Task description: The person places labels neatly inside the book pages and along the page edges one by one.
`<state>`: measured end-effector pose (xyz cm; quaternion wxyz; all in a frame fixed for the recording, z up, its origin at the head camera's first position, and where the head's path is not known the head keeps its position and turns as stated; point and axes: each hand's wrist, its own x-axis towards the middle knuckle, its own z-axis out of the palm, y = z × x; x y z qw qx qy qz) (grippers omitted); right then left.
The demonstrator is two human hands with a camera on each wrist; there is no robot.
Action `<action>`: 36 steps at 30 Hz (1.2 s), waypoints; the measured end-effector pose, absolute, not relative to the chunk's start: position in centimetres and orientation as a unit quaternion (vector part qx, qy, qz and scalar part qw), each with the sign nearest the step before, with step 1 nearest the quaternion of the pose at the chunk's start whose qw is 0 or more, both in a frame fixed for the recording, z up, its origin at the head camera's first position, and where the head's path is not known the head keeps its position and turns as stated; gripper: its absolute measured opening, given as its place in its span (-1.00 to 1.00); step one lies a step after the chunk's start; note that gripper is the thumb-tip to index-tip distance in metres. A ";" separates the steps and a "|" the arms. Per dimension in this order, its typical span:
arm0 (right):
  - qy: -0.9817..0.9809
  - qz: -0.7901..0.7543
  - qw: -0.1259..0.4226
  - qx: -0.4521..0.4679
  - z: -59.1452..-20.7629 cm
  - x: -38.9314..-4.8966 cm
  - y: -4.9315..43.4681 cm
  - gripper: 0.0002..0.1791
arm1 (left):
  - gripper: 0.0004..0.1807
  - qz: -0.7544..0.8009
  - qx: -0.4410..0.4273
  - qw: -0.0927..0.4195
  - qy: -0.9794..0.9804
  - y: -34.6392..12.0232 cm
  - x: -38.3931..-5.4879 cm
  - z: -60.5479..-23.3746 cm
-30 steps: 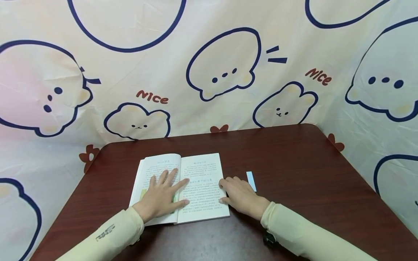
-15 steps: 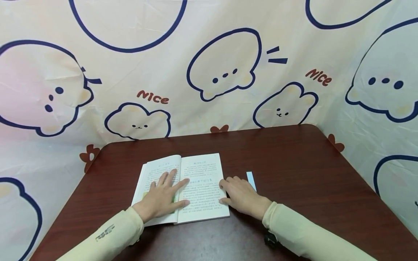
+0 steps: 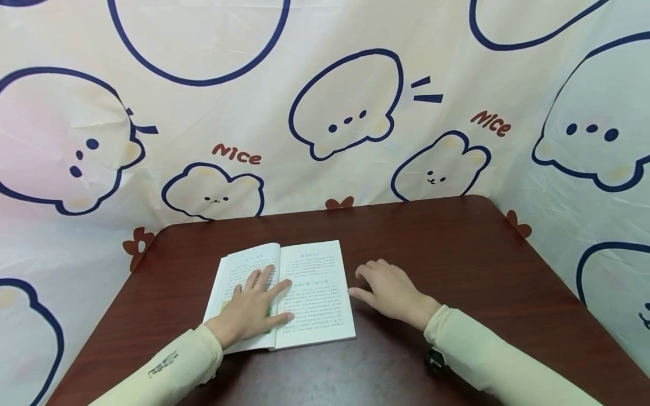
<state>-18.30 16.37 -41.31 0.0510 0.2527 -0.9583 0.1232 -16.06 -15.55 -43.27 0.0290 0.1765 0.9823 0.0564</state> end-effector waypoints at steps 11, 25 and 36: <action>-0.962 0.138 0.052 0.228 -40.3 -19.3 19.0 -0.59 | -0.19 0.066 0.172 0.038 0.982 -15.5 -16.1 -43.2; -0.958 0.146 0.038 0.244 -40.8 -20.1 20.9 -0.61 | -0.19 0.063 0.166 0.050 0.983 -15.4 -16.1 -43.2; -0.957 0.138 0.002 0.254 -41.2 -20.4 21.8 -0.48 | -0.18 0.060 0.160 0.048 0.984 -15.2 -16.2 -43.2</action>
